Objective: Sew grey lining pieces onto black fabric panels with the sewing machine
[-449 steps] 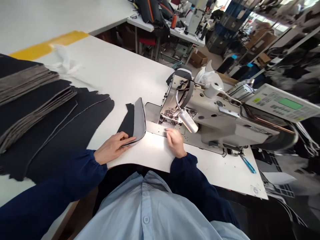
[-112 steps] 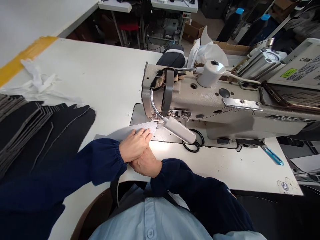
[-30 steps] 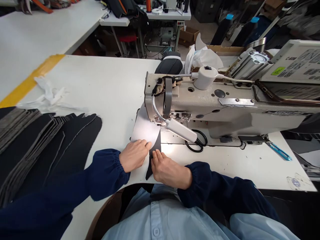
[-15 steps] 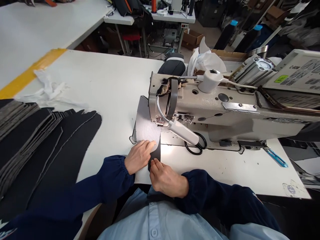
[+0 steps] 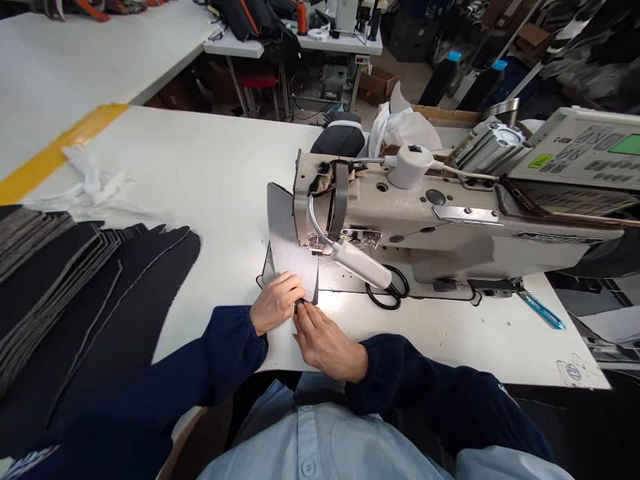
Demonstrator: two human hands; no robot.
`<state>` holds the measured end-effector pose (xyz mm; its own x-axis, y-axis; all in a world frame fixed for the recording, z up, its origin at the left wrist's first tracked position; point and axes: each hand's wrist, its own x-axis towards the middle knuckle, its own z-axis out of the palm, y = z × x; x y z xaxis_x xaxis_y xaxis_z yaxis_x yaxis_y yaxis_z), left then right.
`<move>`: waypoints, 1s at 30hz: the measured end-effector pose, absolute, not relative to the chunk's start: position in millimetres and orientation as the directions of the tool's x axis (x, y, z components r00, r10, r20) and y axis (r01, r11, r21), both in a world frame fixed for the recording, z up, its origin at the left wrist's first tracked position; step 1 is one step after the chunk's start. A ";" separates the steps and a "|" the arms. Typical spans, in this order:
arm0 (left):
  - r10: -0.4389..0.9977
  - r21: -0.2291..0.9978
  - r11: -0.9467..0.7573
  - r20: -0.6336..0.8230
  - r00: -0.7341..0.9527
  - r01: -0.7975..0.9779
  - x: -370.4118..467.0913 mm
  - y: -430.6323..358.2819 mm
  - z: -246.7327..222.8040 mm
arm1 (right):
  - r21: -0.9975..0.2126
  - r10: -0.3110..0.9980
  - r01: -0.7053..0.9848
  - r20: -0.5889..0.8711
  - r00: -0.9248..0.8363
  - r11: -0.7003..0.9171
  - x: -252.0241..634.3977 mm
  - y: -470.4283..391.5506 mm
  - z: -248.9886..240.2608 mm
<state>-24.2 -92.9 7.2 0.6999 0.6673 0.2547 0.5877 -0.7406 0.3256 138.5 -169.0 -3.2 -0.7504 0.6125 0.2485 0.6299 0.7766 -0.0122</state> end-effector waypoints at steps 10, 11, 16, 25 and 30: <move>0.601 0.225 -0.797 0.201 0.773 0.561 -17.8 -61.4 5.8 | -0.193 0.721 0.695 0.216 -0.659 0.693 135.5 -144.3 -30.0; 0.593 0.213 -0.804 0.210 0.777 0.556 -17.3 -57.8 4.5 | -0.189 0.720 0.695 0.224 -0.657 0.693 134.8 -141.3 -31.1; 0.558 0.158 -0.830 0.227 0.798 0.535 -16.4 -39.4 1.7 | -0.124 0.705 0.700 0.251 -0.663 0.703 130.4 -126.1 -31.2; 0.604 0.130 -0.797 0.138 0.785 0.590 -7.9 -12.4 8.6 | -0.094 0.733 0.743 0.286 -0.617 0.662 129.7 -101.3 -21.5; 0.627 0.112 -0.779 0.132 0.768 0.616 -3.8 1.2 11.1 | -0.141 0.745 0.740 0.270 -0.611 0.658 130.8 -96.0 -13.2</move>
<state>-3.8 1.2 11.1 0.7681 0.6266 0.1320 0.6165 -0.7793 0.1122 130.8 -96.0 -13.2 -0.6105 0.7447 0.2696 0.7398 0.6578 -0.1413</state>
